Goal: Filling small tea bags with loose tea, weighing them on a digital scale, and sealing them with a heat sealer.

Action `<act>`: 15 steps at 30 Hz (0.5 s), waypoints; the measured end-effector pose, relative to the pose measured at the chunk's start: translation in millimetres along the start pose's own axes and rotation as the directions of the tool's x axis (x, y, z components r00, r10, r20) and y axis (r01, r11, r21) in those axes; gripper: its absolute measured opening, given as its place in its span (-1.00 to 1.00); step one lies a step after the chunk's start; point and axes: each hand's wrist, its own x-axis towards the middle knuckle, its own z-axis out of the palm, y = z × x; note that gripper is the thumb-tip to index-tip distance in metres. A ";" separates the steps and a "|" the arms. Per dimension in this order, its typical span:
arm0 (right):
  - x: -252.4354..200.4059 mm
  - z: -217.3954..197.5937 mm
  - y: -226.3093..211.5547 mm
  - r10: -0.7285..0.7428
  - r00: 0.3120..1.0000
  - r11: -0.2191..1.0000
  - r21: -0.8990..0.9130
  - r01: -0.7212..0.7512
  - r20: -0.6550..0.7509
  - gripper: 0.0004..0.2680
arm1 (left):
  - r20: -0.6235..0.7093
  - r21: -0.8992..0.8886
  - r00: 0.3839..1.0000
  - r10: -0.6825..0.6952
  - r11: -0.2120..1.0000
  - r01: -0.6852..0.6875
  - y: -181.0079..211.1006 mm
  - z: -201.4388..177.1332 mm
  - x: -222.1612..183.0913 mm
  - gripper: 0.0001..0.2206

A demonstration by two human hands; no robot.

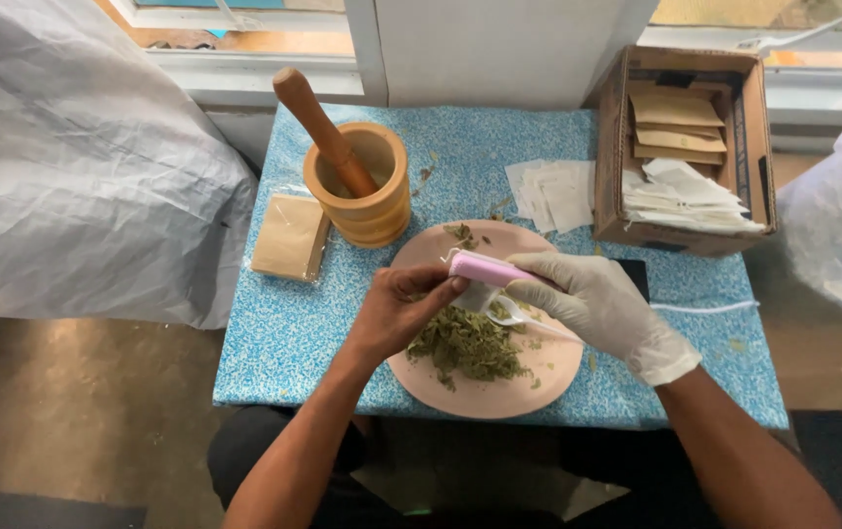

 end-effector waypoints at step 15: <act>-6.3 -2.6 11.8 0.137 0.987 0.990 -0.038 -0.134 0.084 -0.64 | 0.060 0.028 0.996 -0.069 0.997 0.067 -33.5 9.6 -9.5 -0.80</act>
